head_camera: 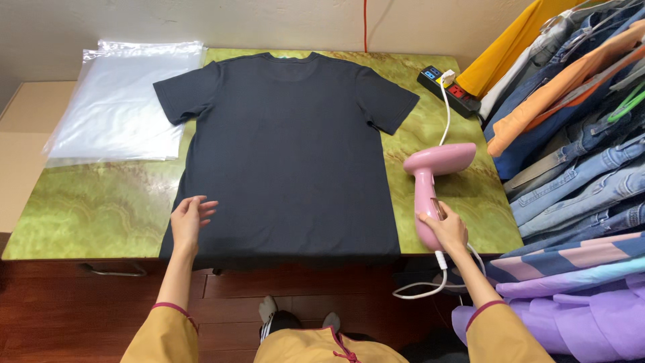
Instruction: The person uses a handheld garment steamer to remove wrinkles from a black t-shirt laid on a table. After steaming, the person folds the t-shirt neatly into a compact rectangle.
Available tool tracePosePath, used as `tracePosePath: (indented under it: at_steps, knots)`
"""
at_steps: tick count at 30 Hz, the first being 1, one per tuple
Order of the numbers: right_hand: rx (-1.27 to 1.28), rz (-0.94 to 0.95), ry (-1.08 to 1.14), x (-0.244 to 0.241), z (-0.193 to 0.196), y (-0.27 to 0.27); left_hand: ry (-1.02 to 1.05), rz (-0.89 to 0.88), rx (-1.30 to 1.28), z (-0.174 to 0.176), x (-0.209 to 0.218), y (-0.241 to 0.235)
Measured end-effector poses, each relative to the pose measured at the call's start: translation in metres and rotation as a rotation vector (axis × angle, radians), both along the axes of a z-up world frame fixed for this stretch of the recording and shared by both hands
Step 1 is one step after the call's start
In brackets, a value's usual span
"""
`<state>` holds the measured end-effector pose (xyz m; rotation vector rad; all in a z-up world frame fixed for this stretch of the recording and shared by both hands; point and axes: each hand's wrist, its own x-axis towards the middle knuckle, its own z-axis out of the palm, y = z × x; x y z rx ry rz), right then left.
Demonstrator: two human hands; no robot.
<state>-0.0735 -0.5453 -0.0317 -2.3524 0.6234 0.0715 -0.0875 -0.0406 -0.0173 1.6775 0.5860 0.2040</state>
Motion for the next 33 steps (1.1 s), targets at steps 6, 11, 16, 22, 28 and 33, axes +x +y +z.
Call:
tracePosePath:
  at_steps: [6, 11, 16, 22, 28, 33]
  knots:
    - [0.048, -0.005, -0.061, 0.004, -0.014, -0.007, 0.011, 0.024, -0.025, -0.029, 0.001, 0.008]
    - [0.107, 0.099, -0.055, 0.007, 0.0, 0.009, 0.031, 0.043, -0.037, -0.006, 0.002, -0.007]
    - [0.163, 0.2, -0.042, 0.023, -0.006, 0.014, 0.027, 0.051, -0.054, -0.004, 0.012, -0.007]
    - [0.148, 0.211, -0.015, 0.04, -0.009, 0.0, 0.021, 0.074, -0.052, -0.001, 0.008, 0.001]
    - [0.106, 0.152, -0.03, 0.051, -0.018, -0.036, 0.027, 0.114, -0.051, -0.019, 0.003, 0.018]
    - [0.04, 0.105, -0.008, 0.058, -0.018, -0.065, 0.021, 0.133, -0.06, -0.021, 0.005, 0.019]
